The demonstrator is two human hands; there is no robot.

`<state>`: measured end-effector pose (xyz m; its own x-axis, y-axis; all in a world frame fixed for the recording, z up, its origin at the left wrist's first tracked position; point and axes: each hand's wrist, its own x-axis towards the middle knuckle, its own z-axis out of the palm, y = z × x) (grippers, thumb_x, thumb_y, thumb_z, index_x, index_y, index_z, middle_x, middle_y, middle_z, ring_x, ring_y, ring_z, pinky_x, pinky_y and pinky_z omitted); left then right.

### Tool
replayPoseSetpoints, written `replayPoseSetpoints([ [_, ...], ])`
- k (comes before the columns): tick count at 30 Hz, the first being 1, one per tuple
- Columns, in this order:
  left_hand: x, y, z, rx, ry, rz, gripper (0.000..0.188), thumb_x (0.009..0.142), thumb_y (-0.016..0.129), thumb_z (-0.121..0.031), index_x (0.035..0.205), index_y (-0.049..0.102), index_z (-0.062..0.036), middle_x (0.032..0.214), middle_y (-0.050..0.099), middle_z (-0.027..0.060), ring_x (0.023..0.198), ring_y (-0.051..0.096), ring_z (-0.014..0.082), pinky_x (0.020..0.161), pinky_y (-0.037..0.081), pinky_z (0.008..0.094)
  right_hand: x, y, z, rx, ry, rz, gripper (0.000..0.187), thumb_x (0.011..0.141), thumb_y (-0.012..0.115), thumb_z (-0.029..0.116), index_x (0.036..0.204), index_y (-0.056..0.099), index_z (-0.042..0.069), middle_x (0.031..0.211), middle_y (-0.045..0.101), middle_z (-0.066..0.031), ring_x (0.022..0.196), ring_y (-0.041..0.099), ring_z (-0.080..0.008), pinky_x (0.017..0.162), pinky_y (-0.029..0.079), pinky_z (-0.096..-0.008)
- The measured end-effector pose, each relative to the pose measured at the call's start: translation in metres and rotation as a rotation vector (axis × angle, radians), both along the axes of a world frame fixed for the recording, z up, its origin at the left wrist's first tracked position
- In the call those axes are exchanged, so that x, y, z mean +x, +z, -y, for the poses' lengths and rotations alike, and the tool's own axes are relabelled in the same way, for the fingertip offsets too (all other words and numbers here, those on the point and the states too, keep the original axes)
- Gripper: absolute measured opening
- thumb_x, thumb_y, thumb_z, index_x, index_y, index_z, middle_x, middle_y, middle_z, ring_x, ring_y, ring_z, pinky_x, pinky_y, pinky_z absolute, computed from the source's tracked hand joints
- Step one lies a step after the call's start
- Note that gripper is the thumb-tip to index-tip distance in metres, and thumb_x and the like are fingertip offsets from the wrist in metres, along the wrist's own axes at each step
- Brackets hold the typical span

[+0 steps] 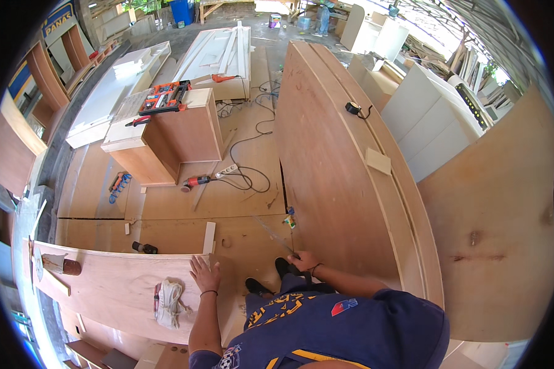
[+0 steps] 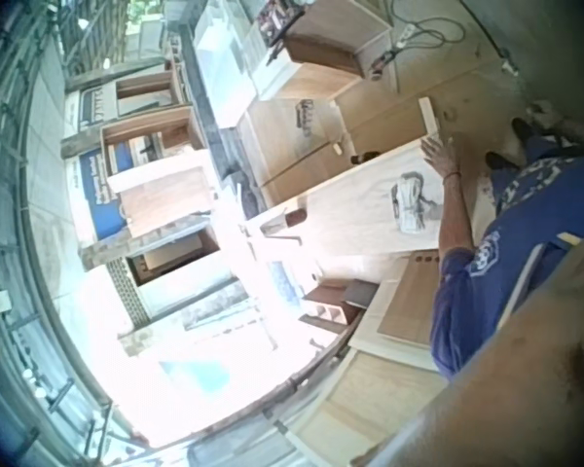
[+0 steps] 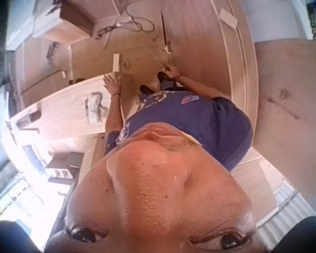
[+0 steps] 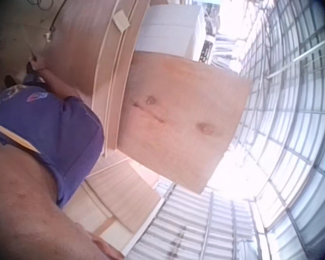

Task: The person uses a hand file to smooth the edges of a wooden furniture cabinet, applying a cloth to wipe away dust and then continuing to file various sections of the cabinet's outer corners and inner edges.

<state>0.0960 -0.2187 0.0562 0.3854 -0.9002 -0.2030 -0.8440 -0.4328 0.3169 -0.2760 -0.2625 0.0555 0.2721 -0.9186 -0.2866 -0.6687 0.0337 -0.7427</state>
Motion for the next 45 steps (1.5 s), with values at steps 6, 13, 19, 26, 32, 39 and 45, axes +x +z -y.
replayPoseSetpoints([
  [6, -0.041, -0.026, -0.025, 0.294, -0.521, -0.028, 0.071, 0.087, 0.059, -0.048, 0.141, 0.044, -0.0032, 0.155, 0.026, 0.0195, 0.144, 0.02, 0.0401, 0.113, 0.019, 0.0615, 0.014, 0.04, 0.026, 0.229, -0.012, 0.045, 0.047, 0.091, 0.057, 0.049, 0.099, 0.07, 0.005, 0.089, 0.07, -0.0199, 0.087, 0.068, -0.0355, 0.076, 0.052, -0.0413],
  [13, -0.048, -0.033, -0.019, 0.009, -0.11, -0.139, 0.07, 0.085, 0.063, -0.044, 0.143, 0.042, -0.0098, 0.153, 0.033, 0.015, 0.145, 0.022, 0.0371, 0.115, 0.02, 0.0561, 0.01, 0.004, 0.046, 0.092, 0.084, 0.009, 0.052, 0.093, 0.053, 0.052, 0.105, 0.067, 0.003, 0.089, 0.068, -0.0222, 0.084, 0.067, -0.0369, 0.075, 0.051, -0.0435],
  [19, 0.013, -0.041, -0.01, 0.005, 0.121, 0.14, 0.083, 0.086, 0.063, -0.053, 0.142, 0.04, 0.0047, 0.149, 0.034, 0.0269, 0.141, 0.029, 0.0393, 0.116, 0.024, 0.0457, 0.022, 0.007, 0.074, 0.07, 0.134, 0.062, 0.05, 0.096, 0.052, 0.049, 0.11, 0.062, 0.003, 0.081, 0.067, -0.0162, 0.078, 0.067, -0.0306, 0.072, 0.051, -0.0393],
  [26, 0.026, -0.032, 0.008, -0.148, 0.138, 0.181, 0.089, 0.083, 0.064, -0.057, 0.143, 0.036, 0.002, 0.151, 0.031, 0.0225, 0.143, 0.024, 0.0382, 0.116, 0.02, 0.0494, 0.023, -0.05, 0.089, 0.281, 0.158, 0.469, 0.04, 0.102, 0.049, 0.028, 0.131, 0.056, 0.001, 0.069, 0.057, -0.0058, 0.061, 0.053, -0.0128, 0.062, 0.047, -0.0287],
  [32, 0.039, -0.049, 0.017, -0.32, 0.389, 0.116, 0.076, 0.093, 0.053, -0.052, 0.141, 0.037, 0.0039, 0.15, 0.033, 0.0234, 0.141, 0.026, 0.0392, 0.116, 0.018, 0.0499, 0.061, -0.059, 0.105, 0.516, 0.413, 0.415, 0.038, 0.1, 0.052, 0.017, 0.136, 0.053, 0.002, 0.081, 0.065, -0.0076, 0.069, 0.057, -0.0126, 0.068, 0.049, -0.0263],
  [39, 0.044, -0.051, 0.022, -0.391, 0.398, 0.164, 0.083, 0.09, 0.052, -0.06, 0.14, 0.037, 0.0055, 0.148, 0.035, 0.0239, 0.142, 0.028, 0.0361, 0.116, 0.017, 0.0498, 0.129, -0.064, 0.122, 0.517, 0.666, 0.45, 0.035, 0.098, 0.054, 0.013, 0.131, 0.058, 0.003, 0.096, 0.07, -0.0133, 0.073, 0.063, -0.0157, 0.071, 0.05, -0.0278],
  [45, 0.043, -0.053, 0.018, -0.359, 0.435, 0.193, 0.093, 0.084, 0.054, -0.069, 0.141, 0.037, 0.0032, 0.148, 0.037, 0.0222, 0.142, 0.028, 0.0352, 0.117, 0.016, 0.0488, 0.161, -0.068, 0.12, 0.528, 0.709, 0.397, 0.034, 0.098, 0.055, 0.014, 0.129, 0.059, 0.002, 0.103, 0.071, -0.0138, 0.075, 0.064, -0.016, 0.072, 0.051, -0.0277],
])
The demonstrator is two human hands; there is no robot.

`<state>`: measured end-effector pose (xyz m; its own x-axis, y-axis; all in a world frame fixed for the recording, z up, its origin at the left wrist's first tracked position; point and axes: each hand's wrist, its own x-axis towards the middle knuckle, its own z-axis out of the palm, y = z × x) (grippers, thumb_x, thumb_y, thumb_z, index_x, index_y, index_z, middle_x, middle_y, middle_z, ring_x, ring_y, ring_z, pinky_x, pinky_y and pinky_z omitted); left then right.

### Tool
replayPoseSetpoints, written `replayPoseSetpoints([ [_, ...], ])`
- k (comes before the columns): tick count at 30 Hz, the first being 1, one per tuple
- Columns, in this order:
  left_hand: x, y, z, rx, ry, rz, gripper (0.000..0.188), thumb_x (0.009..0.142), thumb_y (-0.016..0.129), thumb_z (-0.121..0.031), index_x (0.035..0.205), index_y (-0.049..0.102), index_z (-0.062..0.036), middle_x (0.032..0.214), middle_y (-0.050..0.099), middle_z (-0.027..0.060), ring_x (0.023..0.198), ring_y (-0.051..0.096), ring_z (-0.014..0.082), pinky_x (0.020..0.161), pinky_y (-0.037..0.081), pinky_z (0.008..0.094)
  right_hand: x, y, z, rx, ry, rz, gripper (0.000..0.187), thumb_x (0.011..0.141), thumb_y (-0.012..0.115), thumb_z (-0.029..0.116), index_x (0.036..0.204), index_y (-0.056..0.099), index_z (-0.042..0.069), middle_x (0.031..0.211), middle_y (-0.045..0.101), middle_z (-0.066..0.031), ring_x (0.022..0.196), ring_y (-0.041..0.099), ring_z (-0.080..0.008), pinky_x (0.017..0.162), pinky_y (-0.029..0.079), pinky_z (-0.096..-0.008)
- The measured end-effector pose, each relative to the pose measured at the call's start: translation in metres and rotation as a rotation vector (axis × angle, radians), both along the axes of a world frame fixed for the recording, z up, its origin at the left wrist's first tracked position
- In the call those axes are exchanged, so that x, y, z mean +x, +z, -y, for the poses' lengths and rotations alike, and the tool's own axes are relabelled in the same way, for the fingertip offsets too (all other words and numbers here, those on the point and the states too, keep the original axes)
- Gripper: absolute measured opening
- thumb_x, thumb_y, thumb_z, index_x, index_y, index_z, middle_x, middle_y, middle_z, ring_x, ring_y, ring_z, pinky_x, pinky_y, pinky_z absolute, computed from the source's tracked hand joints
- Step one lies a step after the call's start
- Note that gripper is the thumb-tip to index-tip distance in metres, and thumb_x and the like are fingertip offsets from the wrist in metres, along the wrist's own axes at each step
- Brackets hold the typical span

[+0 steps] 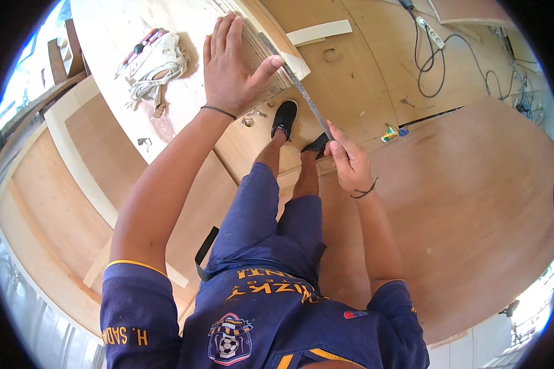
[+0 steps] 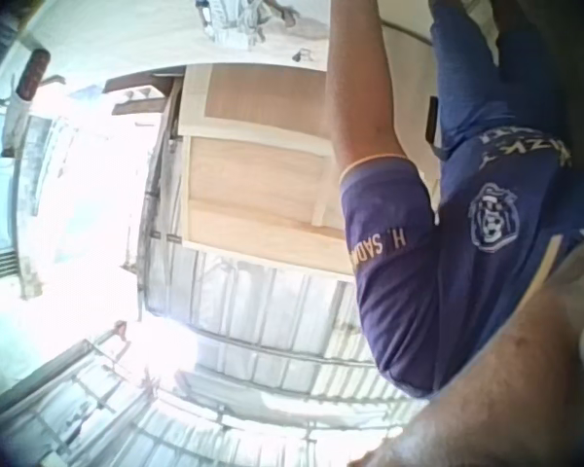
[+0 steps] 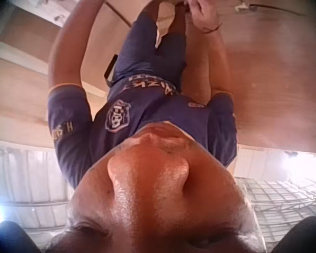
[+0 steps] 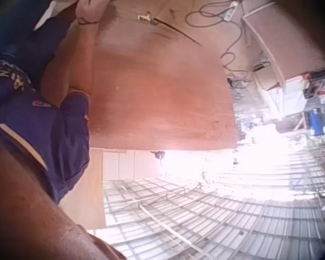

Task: The person uses a hand file to smooth the edges of a wooden furniture cabinet, applying a cloth to wipe away dust and then continuing to file various sections of the cabinet's outer corners and inner edges.

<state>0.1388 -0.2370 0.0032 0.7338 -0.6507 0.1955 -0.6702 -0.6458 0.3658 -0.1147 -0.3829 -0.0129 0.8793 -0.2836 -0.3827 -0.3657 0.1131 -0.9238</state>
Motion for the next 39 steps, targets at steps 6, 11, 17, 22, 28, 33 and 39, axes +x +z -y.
replayPoseSetpoints([
  [6, -0.004, 0.024, 0.009, 0.032, 0.018, 0.077, 0.077, 0.088, 0.058, -0.054, 0.137, 0.042, 0.0037, 0.137, 0.048, 0.0255, 0.133, 0.042, 0.0387, 0.11, 0.031, 0.0482, 0.003, 0.008, 0.0, -0.146, 0.05, -0.062, 0.033, 0.098, 0.055, 0.015, 0.128, 0.06, 0.003, 0.098, 0.071, -0.014, 0.075, 0.064, -0.0173, 0.071, 0.051, -0.029],
  [11, -0.001, 0.022, 0.005, 0.106, 0.063, -0.088, 0.1, 0.077, 0.063, -0.067, 0.14, 0.037, 0.0066, 0.148, 0.035, 0.0244, 0.141, 0.027, 0.0402, 0.115, 0.021, 0.0519, 0.003, 0.002, -0.005, -0.227, 0.013, 0.013, 0.033, 0.099, 0.054, 0.014, 0.129, 0.06, 0.004, 0.086, 0.068, -0.0125, 0.071, 0.062, -0.0169, 0.068, 0.048, -0.0279],
  [17, 0.001, 0.022, 0.005, 0.088, 0.061, -0.068, 0.107, 0.074, 0.062, -0.073, 0.138, 0.038, 0.0094, 0.146, 0.037, 0.0252, 0.139, 0.031, 0.0409, 0.114, 0.022, 0.052, -0.003, -0.011, -0.01, -0.203, 0.018, 0.064, 0.036, 0.099, 0.053, 0.012, 0.134, 0.055, 0.001, 0.076, 0.062, -0.0091, 0.071, 0.06, -0.0155, 0.066, 0.048, -0.0271],
  [22, 0.0, 0.021, 0.004, 0.082, 0.055, -0.084, 0.107, 0.075, 0.061, -0.073, 0.137, 0.038, 0.0114, 0.145, 0.037, 0.0262, 0.139, 0.032, 0.0403, 0.114, 0.022, 0.0519, -0.005, -0.013, -0.006, -0.254, 0.039, 0.078, 0.036, 0.099, 0.051, 0.01, 0.134, 0.055, 0.0, 0.076, 0.061, -0.0085, 0.069, 0.059, -0.0155, 0.065, 0.048, -0.0274],
  [28, 0.001, 0.022, 0.004, 0.075, 0.051, -0.102, 0.106, 0.076, 0.06, -0.072, 0.137, 0.038, 0.0117, 0.145, 0.038, 0.0262, 0.139, 0.032, 0.0395, 0.115, 0.021, 0.0517, -0.005, -0.014, -0.004, -0.252, 0.044, 0.093, 0.037, 0.099, 0.051, 0.01, 0.134, 0.054, 0.0, 0.074, 0.06, -0.0081, 0.068, 0.059, -0.0158, 0.065, 0.049, -0.0283],
  [33, 0.001, 0.022, 0.005, 0.088, 0.05, -0.097, 0.104, 0.078, 0.06, -0.071, 0.137, 0.038, 0.0121, 0.145, 0.038, 0.0269, 0.139, 0.032, 0.0398, 0.115, 0.021, 0.0516, -0.005, -0.012, -0.003, -0.254, 0.064, 0.092, 0.038, 0.099, 0.051, 0.009, 0.136, 0.053, 0.001, 0.075, 0.06, -0.0074, 0.068, 0.059, -0.016, 0.066, 0.049, -0.028],
  [39, 0.001, 0.023, 0.006, 0.095, 0.048, -0.112, 0.103, 0.079, 0.06, -0.069, 0.136, 0.038, 0.013, 0.145, 0.037, 0.0275, 0.14, 0.031, 0.0407, 0.115, 0.021, 0.0513, -0.004, -0.011, -0.005, -0.295, 0.072, 0.11, 0.039, 0.098, 0.052, 0.008, 0.136, 0.053, 0.0, 0.076, 0.06, -0.0065, 0.066, 0.057, -0.0157, 0.064, 0.048, -0.0275],
])
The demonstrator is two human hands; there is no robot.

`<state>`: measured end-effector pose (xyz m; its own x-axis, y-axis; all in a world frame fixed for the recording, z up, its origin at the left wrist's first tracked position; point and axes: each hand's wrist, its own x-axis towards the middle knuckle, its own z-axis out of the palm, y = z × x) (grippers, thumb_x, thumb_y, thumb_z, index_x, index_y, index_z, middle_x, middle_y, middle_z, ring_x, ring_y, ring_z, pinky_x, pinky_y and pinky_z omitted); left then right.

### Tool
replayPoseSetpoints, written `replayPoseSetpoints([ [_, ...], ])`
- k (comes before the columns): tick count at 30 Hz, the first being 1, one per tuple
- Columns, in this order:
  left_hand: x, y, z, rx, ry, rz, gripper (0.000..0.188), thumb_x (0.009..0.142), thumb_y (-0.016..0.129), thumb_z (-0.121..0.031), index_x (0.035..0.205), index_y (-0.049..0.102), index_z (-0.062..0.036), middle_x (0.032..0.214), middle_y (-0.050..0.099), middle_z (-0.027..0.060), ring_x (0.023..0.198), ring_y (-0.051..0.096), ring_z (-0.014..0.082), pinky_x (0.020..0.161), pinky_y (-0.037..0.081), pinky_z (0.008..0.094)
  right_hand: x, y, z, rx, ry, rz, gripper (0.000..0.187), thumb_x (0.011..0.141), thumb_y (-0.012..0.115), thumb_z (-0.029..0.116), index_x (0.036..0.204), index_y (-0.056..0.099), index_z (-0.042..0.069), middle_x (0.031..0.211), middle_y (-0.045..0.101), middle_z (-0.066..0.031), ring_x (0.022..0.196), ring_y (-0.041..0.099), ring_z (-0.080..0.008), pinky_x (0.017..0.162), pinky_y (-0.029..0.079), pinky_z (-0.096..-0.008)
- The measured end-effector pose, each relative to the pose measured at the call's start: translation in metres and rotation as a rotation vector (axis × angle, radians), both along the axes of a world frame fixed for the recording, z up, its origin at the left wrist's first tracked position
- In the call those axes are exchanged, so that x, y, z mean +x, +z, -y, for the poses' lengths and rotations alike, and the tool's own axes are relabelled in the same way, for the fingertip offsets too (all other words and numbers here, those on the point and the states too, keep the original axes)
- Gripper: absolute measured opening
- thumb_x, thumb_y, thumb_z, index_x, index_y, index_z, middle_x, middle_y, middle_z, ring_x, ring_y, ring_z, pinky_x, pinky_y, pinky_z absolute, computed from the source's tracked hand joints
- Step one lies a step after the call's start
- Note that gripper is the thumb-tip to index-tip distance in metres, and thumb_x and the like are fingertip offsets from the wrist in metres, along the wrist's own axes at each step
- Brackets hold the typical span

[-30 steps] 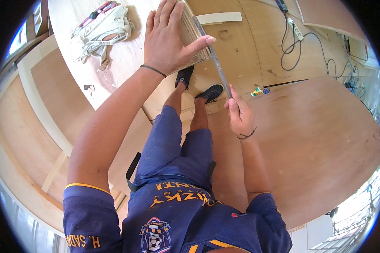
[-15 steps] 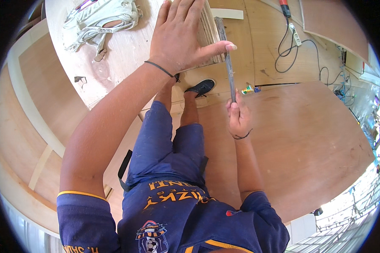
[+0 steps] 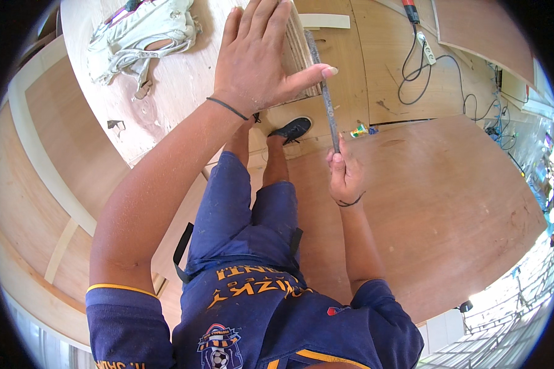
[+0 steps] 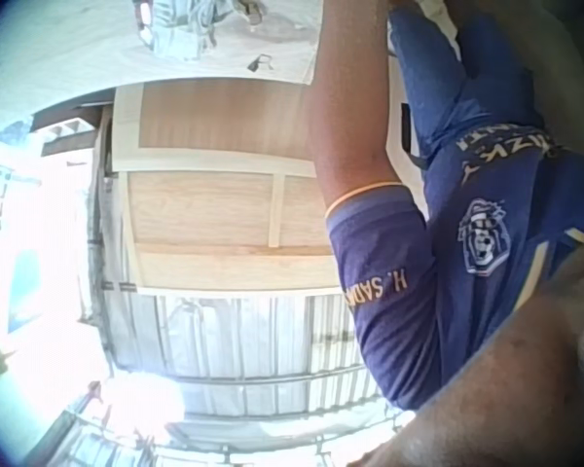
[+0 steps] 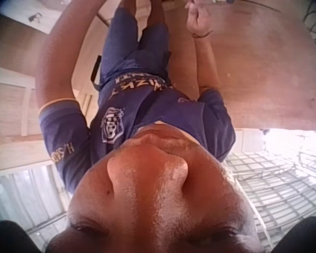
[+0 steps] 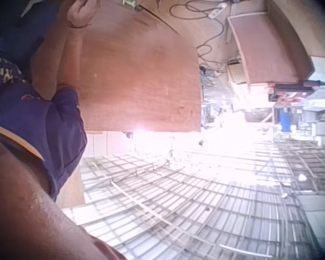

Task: The person uses a hand file to smooth the edges of a wooden furniture cabinet, applying a cloth to wipe away dust and then continuing to file various sections of the cabinet's outer corners and inner edges.

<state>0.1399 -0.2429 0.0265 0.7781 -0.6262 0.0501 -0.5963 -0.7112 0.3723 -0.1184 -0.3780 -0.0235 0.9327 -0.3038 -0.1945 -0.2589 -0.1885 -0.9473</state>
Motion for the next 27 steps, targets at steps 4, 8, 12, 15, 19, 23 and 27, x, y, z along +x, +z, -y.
replayPoseSetpoints([
  [4, 0.0, 0.001, -0.001, 0.027, 0.003, -0.002, 0.102, 0.079, 0.06, -0.068, 0.136, 0.038, 0.0131, 0.146, 0.036, 0.0276, 0.14, 0.029, 0.042, 0.115, 0.02, 0.0512, 0.003, 0.003, 0.001, -0.034, 0.002, -0.011, 0.038, 0.098, 0.052, 0.008, 0.135, 0.054, 0.0, 0.076, 0.059, -0.0069, 0.065, 0.056, -0.0155, 0.063, 0.047, -0.0269],
  [8, 0.0, 0.001, -0.001, 0.021, -0.011, -0.002, 0.101, 0.078, 0.062, -0.067, 0.136, 0.039, 0.0127, 0.146, 0.036, 0.028, 0.14, 0.029, 0.0429, 0.114, 0.02, 0.0515, 0.003, 0.004, -0.002, -0.092, -0.006, -0.016, 0.036, 0.097, 0.053, 0.007, 0.133, 0.056, 0.0, 0.082, 0.063, -0.0104, 0.066, 0.056, -0.015, 0.063, 0.047, -0.027],
  [12, -0.002, 0.0, -0.001, 0.0, -0.012, -0.018, 0.099, 0.078, 0.063, -0.065, 0.136, 0.04, 0.0111, 0.146, 0.036, 0.0279, 0.14, 0.029, 0.0437, 0.114, 0.021, 0.052, 0.005, 0.005, -0.007, -0.106, -0.037, -0.025, 0.034, 0.097, 0.053, 0.009, 0.13, 0.057, 0.001, 0.097, 0.068, -0.017, 0.071, 0.061, -0.0197, 0.067, 0.049, -0.0295],
  [15, -0.003, -0.002, -0.001, -0.006, -0.033, 0.026, 0.096, 0.078, 0.064, -0.063, 0.136, 0.04, 0.0097, 0.146, 0.037, 0.0272, 0.139, 0.03, 0.0442, 0.114, 0.022, 0.0521, 0.005, -0.001, -0.006, -0.121, -0.031, -0.026, 0.033, 0.097, 0.053, 0.01, 0.129, 0.058, 0.002, 0.105, 0.068, -0.0188, 0.077, 0.065, -0.0248, 0.07, 0.051, -0.0314],
  [19, 0.002, -0.014, -0.001, -0.099, -0.019, 0.059, 0.089, 0.079, 0.064, -0.059, 0.136, 0.041, 0.006, 0.146, 0.037, 0.0262, 0.139, 0.032, 0.0424, 0.114, 0.022, 0.0526, 0.024, -0.01, 0.003, -0.141, -0.004, 0.031, 0.033, 0.097, 0.053, 0.01, 0.128, 0.059, 0.004, 0.107, 0.068, -0.0184, 0.081, 0.067, -0.0296, 0.072, 0.052, -0.0333],
  [23, 0.001, -0.022, -0.005, -0.206, -0.021, 0.059, 0.068, 0.092, 0.053, -0.053, 0.136, 0.046, -0.0008, 0.146, 0.042, 0.0173, 0.141, 0.032, 0.0332, 0.115, 0.02, 0.0475, 0.036, 0.003, 0.006, -0.177, 0.006, 0.102, 0.033, 0.096, 0.054, 0.009, 0.128, 0.059, 0.005, 0.108, 0.067, -0.0196, 0.084, 0.068, -0.0313, 0.074, 0.053, -0.0346],
  [27, 0.002, -0.025, -0.008, -0.258, -0.036, 0.043, 0.073, 0.09, 0.052, -0.06, 0.135, 0.047, -0.0023, 0.144, 0.044, 0.0176, 0.139, 0.034, 0.0344, 0.115, 0.021, 0.0483, 0.028, 0.002, 0.004, -0.031, -0.026, 0.094, 0.034, 0.095, 0.055, 0.008, 0.129, 0.059, 0.006, 0.103, 0.067, -0.0195, 0.08, 0.067, -0.0311, 0.071, 0.052, -0.035],
])
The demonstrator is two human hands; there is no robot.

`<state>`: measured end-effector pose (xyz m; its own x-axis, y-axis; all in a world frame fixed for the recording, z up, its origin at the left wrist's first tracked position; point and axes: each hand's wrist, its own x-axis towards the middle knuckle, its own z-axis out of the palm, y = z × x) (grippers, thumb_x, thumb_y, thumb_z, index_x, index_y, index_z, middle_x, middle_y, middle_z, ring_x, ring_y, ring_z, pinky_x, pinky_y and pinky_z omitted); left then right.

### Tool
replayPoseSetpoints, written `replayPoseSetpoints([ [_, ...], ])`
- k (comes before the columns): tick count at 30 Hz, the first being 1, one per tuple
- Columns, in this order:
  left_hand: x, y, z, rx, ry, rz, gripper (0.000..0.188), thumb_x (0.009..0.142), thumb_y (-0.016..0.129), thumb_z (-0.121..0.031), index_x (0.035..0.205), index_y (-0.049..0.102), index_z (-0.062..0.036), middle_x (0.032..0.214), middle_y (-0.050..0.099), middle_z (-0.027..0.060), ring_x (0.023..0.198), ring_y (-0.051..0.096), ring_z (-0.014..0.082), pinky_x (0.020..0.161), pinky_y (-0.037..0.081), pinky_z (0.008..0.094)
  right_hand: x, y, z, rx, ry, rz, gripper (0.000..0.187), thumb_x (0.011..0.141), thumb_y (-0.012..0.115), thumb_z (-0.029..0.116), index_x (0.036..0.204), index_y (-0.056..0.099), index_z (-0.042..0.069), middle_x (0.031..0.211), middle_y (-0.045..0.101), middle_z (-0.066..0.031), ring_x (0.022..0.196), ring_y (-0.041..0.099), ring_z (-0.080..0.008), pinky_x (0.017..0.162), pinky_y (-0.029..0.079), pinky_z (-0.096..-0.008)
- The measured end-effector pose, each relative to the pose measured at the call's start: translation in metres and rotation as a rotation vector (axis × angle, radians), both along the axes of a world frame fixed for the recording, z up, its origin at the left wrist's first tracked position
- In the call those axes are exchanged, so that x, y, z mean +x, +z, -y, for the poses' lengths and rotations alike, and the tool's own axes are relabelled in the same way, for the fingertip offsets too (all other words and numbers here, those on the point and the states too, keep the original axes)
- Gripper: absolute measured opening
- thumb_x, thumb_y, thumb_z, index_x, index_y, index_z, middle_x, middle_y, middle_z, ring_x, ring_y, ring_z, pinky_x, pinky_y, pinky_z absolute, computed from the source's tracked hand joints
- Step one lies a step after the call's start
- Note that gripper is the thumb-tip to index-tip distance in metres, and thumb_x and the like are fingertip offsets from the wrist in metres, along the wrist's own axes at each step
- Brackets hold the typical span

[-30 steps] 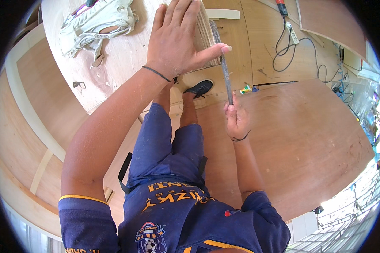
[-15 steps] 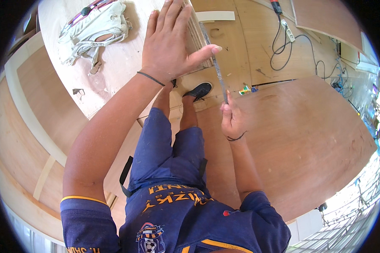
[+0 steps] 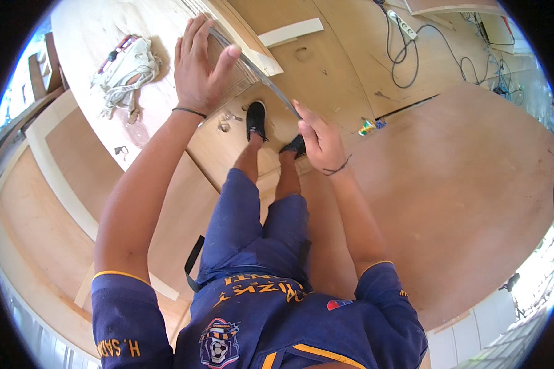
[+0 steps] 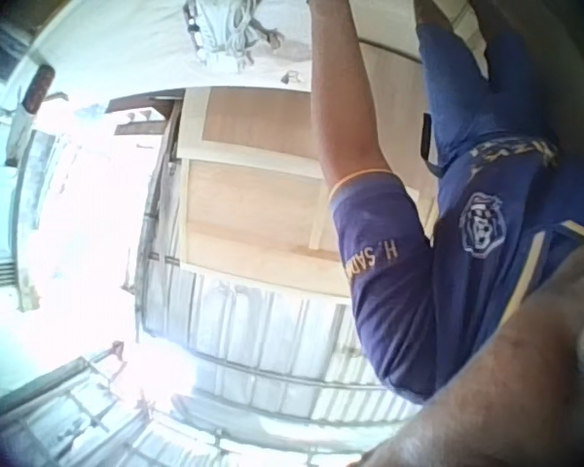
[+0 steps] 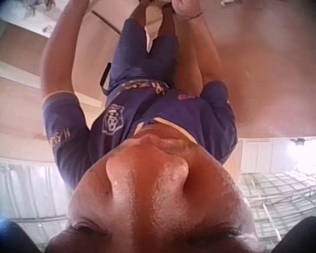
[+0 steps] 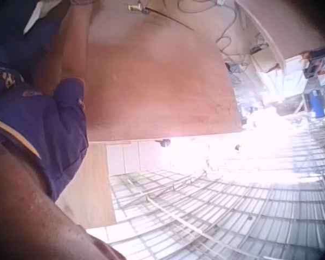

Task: The person uses a hand file to smooth the edges of a wooden furniture cabinet, applying a cloth to wipe away dust and then continuing to file various sections of the cabinet's outer corners and inner edges.

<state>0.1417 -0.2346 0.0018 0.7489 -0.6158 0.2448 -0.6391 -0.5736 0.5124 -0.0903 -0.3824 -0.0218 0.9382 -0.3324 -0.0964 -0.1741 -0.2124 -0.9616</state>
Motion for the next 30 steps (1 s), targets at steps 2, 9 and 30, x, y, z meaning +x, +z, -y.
replayPoseSetpoints([
  [2, 0.004, 0.0, -0.005, -0.031, -0.05, 0.02, 0.077, 0.091, 0.048, -0.063, 0.136, 0.046, -0.0007, 0.145, 0.043, 0.0191, 0.14, 0.033, 0.0352, 0.115, 0.02, 0.0481, -0.014, -0.009, -0.005, 0.059, -0.046, 0.063, 0.035, 0.095, 0.056, 0.008, 0.129, 0.06, 0.008, 0.099, 0.068, -0.0184, 0.075, 0.065, -0.0304, 0.068, 0.051, -0.035],
  [9, 0.004, 0.0, -0.007, -0.318, 0.022, -0.192, 0.068, 0.1, 0.036, -0.054, 0.131, 0.052, 0.0041, 0.136, 0.051, 0.0242, 0.131, 0.046, 0.032, 0.11, 0.033, 0.0382, -0.044, 0.0, -0.016, -0.16, -0.037, 0.037, 0.042, 0.089, 0.061, 0.005, 0.128, 0.063, 0.019, 0.083, 0.059, -0.0102, 0.067, 0.061, -0.0253, 0.058, 0.049, -0.0341],
  [30, 0.004, 0.009, -0.016, -0.334, -0.015, -0.225, 0.078, 0.096, 0.039, -0.062, 0.129, 0.053, 0.0066, 0.132, 0.056, 0.0214, 0.125, 0.05, 0.0302, 0.108, 0.034, 0.0375, -0.04, 0.052, -0.023, -0.415, 0.13, -0.203, 0.056, 0.084, 0.06, 0.01, 0.136, 0.054, 0.032, 0.086, 0.052, -0.0125, 0.066, 0.061, -0.033, 0.057, 0.053, -0.0432],
])
